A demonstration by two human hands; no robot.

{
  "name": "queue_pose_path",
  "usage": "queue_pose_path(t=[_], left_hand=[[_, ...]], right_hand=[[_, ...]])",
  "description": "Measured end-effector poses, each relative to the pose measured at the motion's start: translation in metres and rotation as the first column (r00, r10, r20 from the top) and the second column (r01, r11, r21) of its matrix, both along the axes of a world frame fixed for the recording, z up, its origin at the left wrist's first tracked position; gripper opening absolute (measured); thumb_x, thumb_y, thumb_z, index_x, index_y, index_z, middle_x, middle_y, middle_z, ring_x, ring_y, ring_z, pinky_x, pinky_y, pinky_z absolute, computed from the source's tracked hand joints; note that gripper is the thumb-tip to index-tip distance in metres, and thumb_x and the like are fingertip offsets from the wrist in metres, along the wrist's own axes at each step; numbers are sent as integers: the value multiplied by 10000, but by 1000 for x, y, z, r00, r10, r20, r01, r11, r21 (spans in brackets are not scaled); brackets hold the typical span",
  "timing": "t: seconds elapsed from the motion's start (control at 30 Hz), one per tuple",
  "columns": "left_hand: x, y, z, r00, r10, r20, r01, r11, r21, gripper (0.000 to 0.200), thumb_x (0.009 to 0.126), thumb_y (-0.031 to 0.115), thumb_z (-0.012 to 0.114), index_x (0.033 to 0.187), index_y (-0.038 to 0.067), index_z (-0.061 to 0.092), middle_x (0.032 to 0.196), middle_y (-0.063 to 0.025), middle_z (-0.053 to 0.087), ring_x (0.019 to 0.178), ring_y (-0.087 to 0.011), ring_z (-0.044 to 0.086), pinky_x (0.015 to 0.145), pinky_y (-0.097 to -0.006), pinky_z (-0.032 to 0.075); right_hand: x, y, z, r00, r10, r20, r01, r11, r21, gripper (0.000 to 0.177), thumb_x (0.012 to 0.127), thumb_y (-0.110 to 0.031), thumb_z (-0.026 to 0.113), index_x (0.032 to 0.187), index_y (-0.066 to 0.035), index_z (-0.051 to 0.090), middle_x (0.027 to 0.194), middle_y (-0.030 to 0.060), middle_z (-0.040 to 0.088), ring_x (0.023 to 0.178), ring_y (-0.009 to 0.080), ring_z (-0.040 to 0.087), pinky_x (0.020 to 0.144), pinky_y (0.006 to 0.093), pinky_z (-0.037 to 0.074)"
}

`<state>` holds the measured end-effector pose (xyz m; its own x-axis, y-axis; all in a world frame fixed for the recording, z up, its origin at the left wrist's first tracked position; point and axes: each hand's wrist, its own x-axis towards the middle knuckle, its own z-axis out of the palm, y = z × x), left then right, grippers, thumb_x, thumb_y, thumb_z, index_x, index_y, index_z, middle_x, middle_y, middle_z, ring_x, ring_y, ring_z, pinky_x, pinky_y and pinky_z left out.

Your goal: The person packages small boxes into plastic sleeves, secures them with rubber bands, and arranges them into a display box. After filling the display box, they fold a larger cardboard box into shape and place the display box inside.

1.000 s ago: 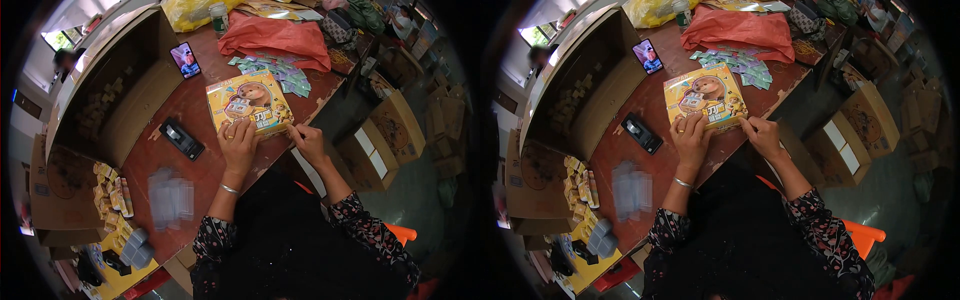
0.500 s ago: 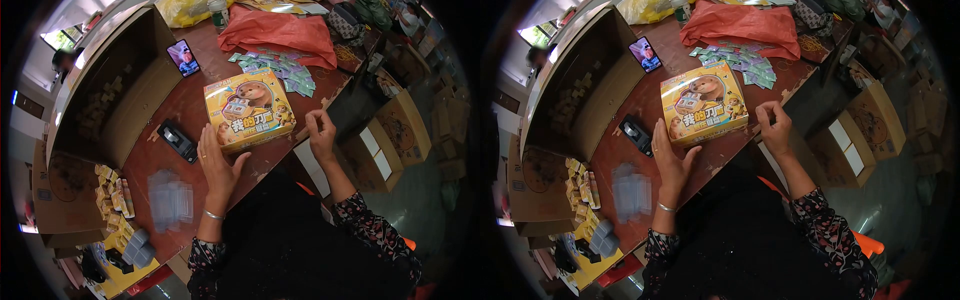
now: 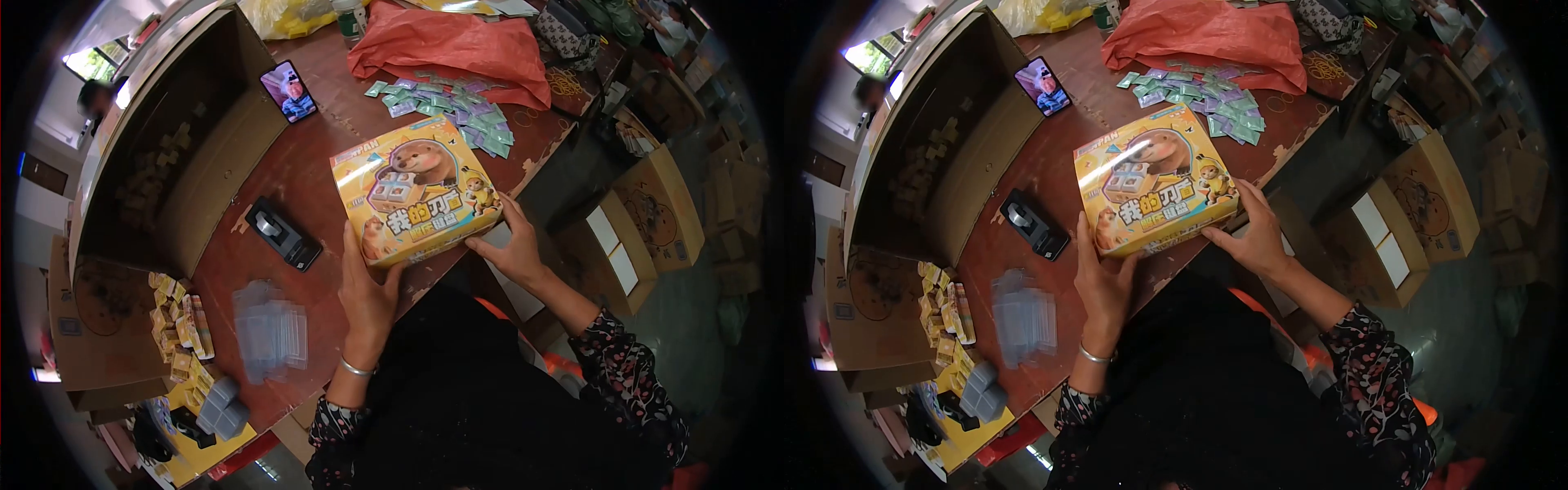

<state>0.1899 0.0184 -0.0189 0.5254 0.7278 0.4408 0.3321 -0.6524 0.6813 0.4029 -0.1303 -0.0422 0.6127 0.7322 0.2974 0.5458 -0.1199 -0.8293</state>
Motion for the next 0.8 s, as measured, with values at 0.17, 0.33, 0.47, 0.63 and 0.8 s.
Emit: queue_pose_path(t=[0.17,0.33,0.47,0.63,0.8], left_hand=[[-21,-31,-1,969,-139,-204,126,989,-77,1040,713,145,921,1574,106,339,1366,-184,468,1204,-380,568,913,-437,565],[-19,-10,41,934,-154,-321,204,971,127,1127,631,350,955,1560,100,366,1512,-216,401,1404,-423,404,1111,-564,382],[11,-5,53,829,-196,-524,360,904,232,1096,670,467,900,1561,103,376,1629,-186,314,1523,-397,269,1162,-656,246],[33,-14,29,789,-147,-597,375,884,278,1108,676,502,870,1553,47,368,1623,-203,338,1531,-366,276,1183,-621,222],[38,-18,12,814,-77,-576,342,865,367,1041,716,482,841,1525,0,398,1609,-229,348,1520,-378,297,1176,-619,249]], right_hand=[[12,-42,-25,870,-28,-492,50,998,32,763,800,-259,894,1415,-13,516,1288,124,639,1206,190,603,972,354,495],[-12,-69,-63,618,47,-785,-308,933,-187,514,839,-224,873,1223,8,621,980,72,720,906,109,666,785,293,538],[-29,-31,-79,569,159,-807,-272,962,-3,323,903,-183,811,1129,10,683,920,53,734,821,101,679,733,260,551],[-38,-12,-88,546,206,-812,-218,971,100,180,963,-149,735,1040,14,736,878,60,741,771,107,688,702,260,565],[-39,-8,-100,603,232,-763,-181,972,152,149,967,-132,722,978,11,759,843,62,740,736,105,688,675,251,562]])
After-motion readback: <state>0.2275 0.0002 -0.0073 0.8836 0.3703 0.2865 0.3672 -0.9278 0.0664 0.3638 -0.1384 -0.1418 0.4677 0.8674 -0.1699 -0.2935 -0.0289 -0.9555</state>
